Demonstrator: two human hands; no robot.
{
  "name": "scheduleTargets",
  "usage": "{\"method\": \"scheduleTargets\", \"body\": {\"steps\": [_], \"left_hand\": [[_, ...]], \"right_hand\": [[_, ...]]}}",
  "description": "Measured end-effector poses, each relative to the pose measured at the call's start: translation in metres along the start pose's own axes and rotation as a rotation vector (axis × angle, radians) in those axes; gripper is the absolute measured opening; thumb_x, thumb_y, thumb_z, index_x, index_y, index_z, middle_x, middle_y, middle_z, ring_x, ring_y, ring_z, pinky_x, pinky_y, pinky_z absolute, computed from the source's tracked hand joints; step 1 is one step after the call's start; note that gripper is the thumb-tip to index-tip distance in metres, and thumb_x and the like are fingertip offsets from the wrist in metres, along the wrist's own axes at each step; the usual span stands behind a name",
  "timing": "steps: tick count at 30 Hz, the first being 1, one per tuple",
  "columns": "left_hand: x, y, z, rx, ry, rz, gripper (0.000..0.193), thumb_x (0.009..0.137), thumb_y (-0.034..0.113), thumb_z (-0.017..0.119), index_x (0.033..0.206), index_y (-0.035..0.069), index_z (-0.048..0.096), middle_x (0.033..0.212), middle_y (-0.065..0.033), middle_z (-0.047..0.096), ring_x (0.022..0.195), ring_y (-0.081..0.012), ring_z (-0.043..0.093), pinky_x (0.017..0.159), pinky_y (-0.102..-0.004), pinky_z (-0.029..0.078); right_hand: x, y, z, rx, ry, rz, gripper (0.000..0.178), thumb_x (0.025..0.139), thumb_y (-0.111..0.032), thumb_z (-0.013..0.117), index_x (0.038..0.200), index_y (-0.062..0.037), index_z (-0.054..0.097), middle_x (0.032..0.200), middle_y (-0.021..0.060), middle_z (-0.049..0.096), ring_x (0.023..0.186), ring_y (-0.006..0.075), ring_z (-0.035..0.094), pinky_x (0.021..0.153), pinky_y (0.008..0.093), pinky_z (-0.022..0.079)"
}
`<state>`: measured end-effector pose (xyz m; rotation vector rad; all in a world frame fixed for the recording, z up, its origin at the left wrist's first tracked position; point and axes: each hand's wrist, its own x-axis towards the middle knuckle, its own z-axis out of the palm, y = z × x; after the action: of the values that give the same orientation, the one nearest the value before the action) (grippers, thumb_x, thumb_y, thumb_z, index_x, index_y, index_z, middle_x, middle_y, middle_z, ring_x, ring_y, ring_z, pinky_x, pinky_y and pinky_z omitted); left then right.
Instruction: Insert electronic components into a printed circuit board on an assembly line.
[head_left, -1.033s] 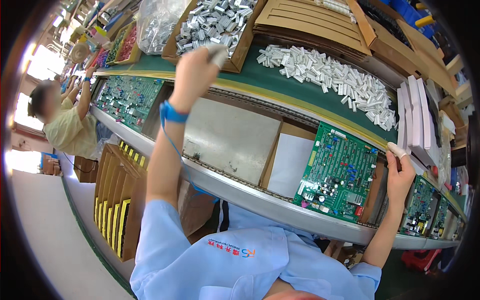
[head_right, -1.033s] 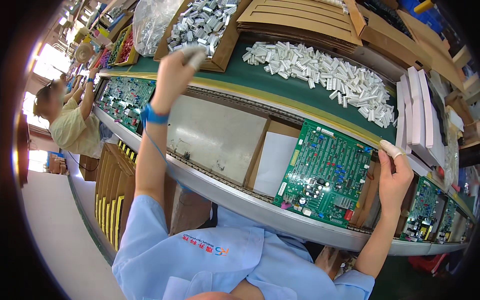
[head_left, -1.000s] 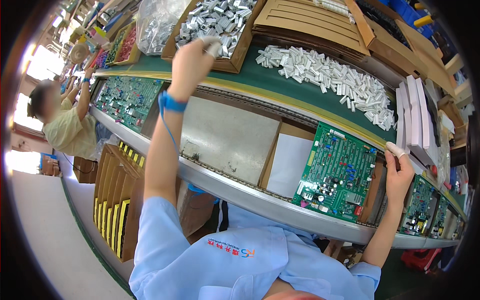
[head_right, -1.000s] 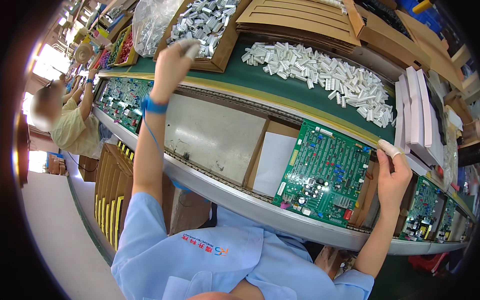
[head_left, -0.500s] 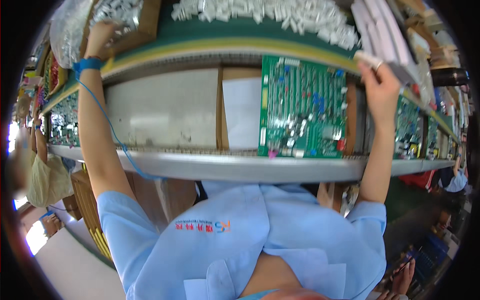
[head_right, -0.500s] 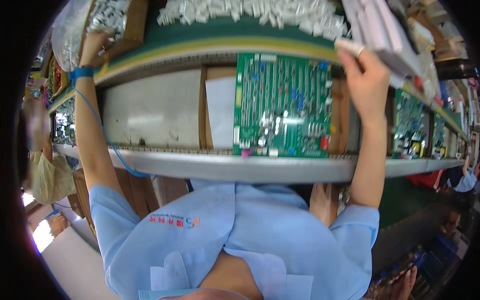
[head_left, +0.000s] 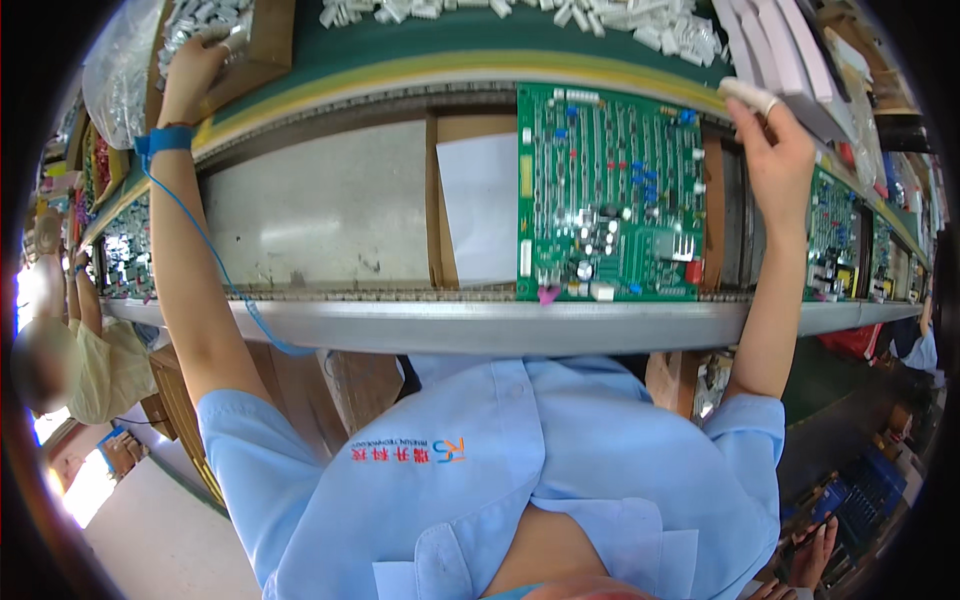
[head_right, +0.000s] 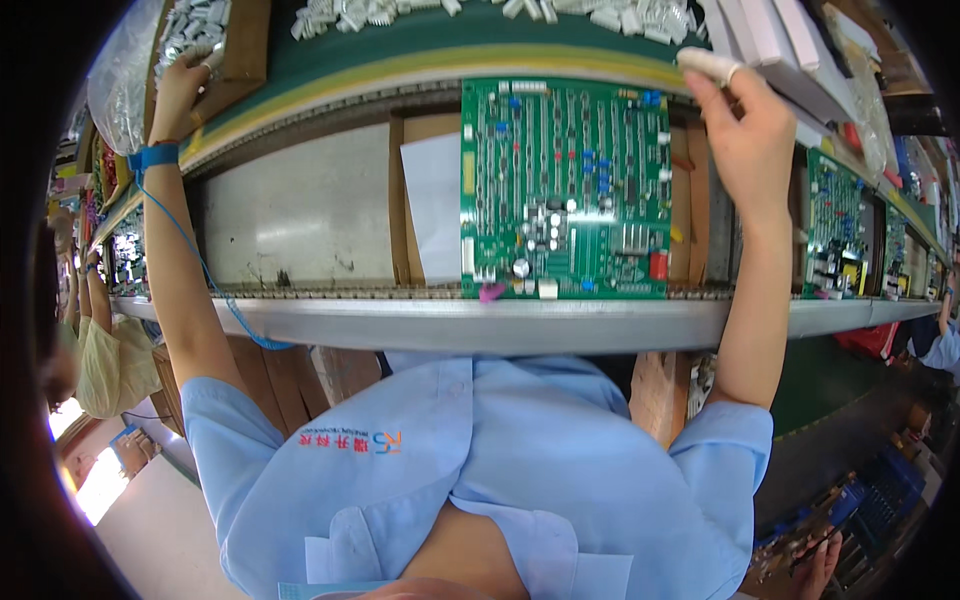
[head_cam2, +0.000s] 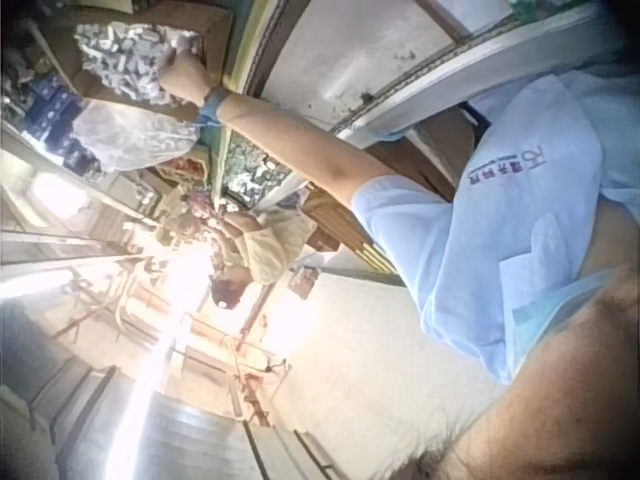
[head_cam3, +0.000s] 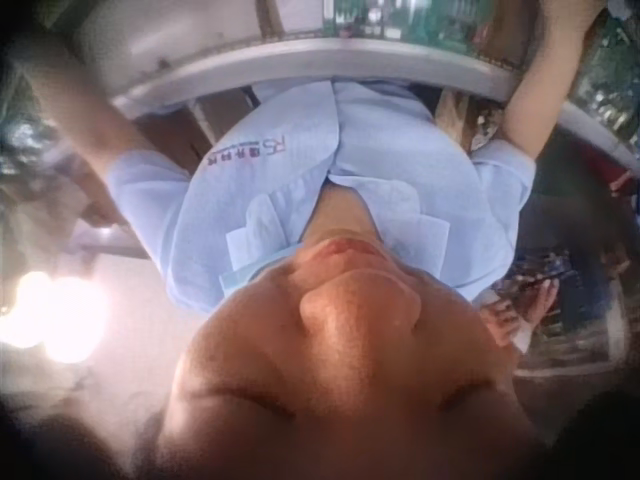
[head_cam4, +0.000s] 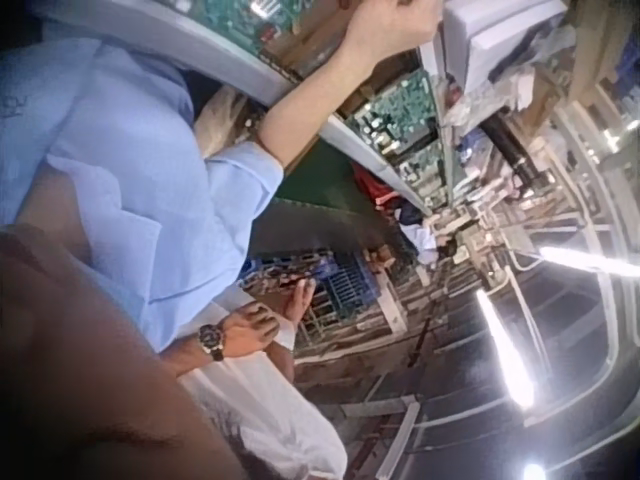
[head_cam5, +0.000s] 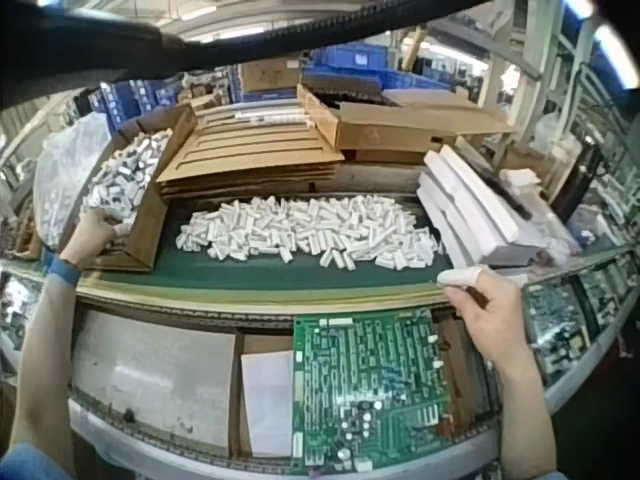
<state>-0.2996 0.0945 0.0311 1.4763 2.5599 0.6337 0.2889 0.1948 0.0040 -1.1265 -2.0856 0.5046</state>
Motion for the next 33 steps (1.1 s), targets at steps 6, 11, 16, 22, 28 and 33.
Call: {"method": "scheduleTargets", "body": {"steps": [6, 11, 16, 22, 28, 33], "left_hand": [[0.000, -0.006, 0.005, -0.096, 0.251, 0.024, 0.037, 0.073, 0.019, 0.072, 0.104, -0.001, 0.068, 0.085, -0.0134, 0.071, 0.076, -0.0206, 0.068, 0.071, -0.0333, 0.052], [-0.019, 0.032, 0.004, -0.548, 0.290, 0.150, 0.030, 0.086, 0.010, 0.068, 0.112, -0.003, 0.065, 0.096, -0.0098, 0.070, 0.081, -0.0128, 0.065, 0.062, -0.0242, 0.052], [-0.043, 0.066, -0.007, -0.462, 0.288, 0.079, 0.031, 0.086, 0.016, 0.070, 0.112, 0.000, 0.067, 0.094, -0.0085, 0.072, 0.073, -0.0134, 0.066, 0.058, -0.0232, 0.050], [-0.033, 0.025, -0.016, -0.589, 0.299, 0.148, 0.032, 0.088, 0.014, 0.066, 0.116, -0.001, 0.066, 0.101, -0.0104, 0.071, 0.080, -0.0125, 0.067, 0.066, -0.0232, 0.053], [-0.055, 0.029, -0.021, -0.872, 0.280, 0.118, 0.030, 0.090, 0.010, 0.064, 0.117, -0.002, 0.064, 0.104, -0.0106, 0.069, 0.086, -0.0131, 0.066, 0.071, -0.0234, 0.056], [-0.075, 0.046, -0.018, -0.738, 0.292, 0.215, 0.029, 0.089, 0.014, 0.065, 0.112, -0.002, 0.067, 0.101, -0.0080, 0.069, 0.082, -0.0112, 0.065, 0.071, -0.0232, 0.050]], "right_hand": [[-0.005, -0.010, -0.001, -0.004, 0.007, -0.062, 0.016, 0.086, -0.008, 0.067, 0.100, -0.0027, 0.071, 0.094, 0.0148, 0.070, 0.088, 0.0266, 0.069, 0.078, 0.0325, 0.051], [-0.008, -0.006, -0.001, -0.003, 0.055, -0.092, 0.017, 0.084, -0.006, 0.069, 0.101, -0.0042, 0.071, 0.086, 0.0105, 0.068, 0.070, 0.0208, 0.063, 0.065, 0.0302, 0.048], [0.003, -0.014, 0.007, -0.027, -0.014, -0.035, 0.017, 0.083, -0.005, 0.069, 0.100, -0.0052, 0.071, 0.085, 0.0091, 0.068, 0.067, 0.0192, 0.061, 0.062, 0.0288, 0.046], [0.009, -0.022, -0.003, -0.037, -0.062, -0.127, 0.018, 0.088, -0.001, 0.063, 0.105, 0.0009, 0.068, 0.098, 0.0096, 0.068, 0.089, 0.0154, 0.063, 0.079, 0.0262, 0.048], [0.072, -0.020, -0.025, -0.167, 0.037, -0.133, 0.016, 0.091, -0.009, 0.063, 0.104, -0.0017, 0.070, 0.087, 0.0078, 0.069, 0.076, 0.0132, 0.061, 0.070, 0.0281, 0.048], [0.221, -0.048, -0.008, -0.299, 0.087, -0.463, 0.025, 0.093, -0.018, 0.062, 0.113, -0.0053, 0.067, 0.105, 0.0066, 0.071, 0.095, 0.0131, 0.066, 0.081, 0.0261, 0.049]]}}
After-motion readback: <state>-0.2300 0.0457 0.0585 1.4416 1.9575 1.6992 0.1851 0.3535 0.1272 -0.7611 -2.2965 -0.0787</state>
